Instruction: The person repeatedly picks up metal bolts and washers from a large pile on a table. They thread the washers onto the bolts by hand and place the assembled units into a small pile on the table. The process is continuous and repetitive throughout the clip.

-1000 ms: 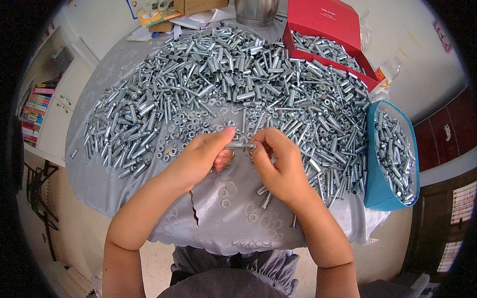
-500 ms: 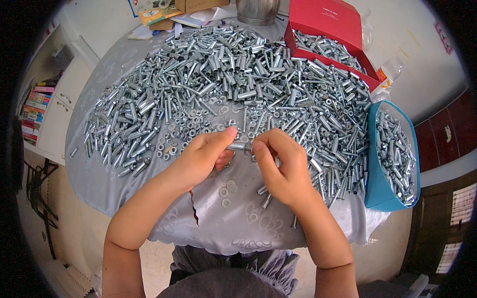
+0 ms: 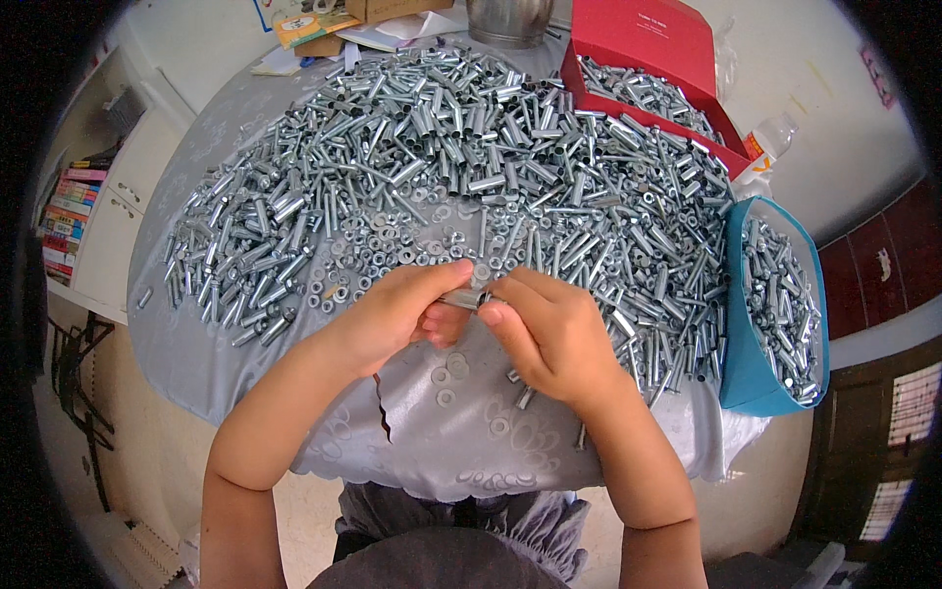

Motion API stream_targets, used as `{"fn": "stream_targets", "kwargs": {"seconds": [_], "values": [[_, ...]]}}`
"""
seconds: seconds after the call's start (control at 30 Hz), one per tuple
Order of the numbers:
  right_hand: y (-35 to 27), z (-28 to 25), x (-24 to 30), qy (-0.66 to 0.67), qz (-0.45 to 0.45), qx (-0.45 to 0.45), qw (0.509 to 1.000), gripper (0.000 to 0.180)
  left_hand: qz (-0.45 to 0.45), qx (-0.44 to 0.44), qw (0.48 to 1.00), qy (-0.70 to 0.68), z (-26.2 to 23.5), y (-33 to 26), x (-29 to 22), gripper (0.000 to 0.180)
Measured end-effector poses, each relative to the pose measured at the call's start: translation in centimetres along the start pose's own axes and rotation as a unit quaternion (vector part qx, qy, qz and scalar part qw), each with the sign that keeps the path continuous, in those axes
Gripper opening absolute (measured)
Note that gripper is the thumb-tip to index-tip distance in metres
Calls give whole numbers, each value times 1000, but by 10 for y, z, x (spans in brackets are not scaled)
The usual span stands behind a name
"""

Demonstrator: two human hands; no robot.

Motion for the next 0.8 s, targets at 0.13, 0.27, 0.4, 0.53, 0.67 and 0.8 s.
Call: {"fn": "stream_targets", "kwargs": {"seconds": [0.13,0.27,0.4,0.53,0.67,0.8], "values": [[1,1,4,-25,-27,7,999,20,-5,11,1000,5,3,-1,0,38],[4,-8,8,-46,-60,-10,997,24,22,4,998,-54,-3,2,0,40],[6,-6,2,-121,-41,75,989,21,50,-11,994,-101,-6,0,-14,43],[5,-3,-7,-154,-23,100,983,16,50,-6,996,-80,-4,3,-17,46],[4,3,-12,-155,-1,99,983,15,35,-12,997,-73,-6,3,-11,45],[3,6,-13,-164,1,116,980,17,34,-1,996,-82,-9,4,-9,42]]}}
Point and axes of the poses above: each hand's wrist, its own y-axis towards the middle knuckle, its own z-axis out of the palm, x = y × z, the point moved 7 cm from there along y, towards the middle knuckle, and after that the axes turned 7 degrees about z, right-handed, at the moved point
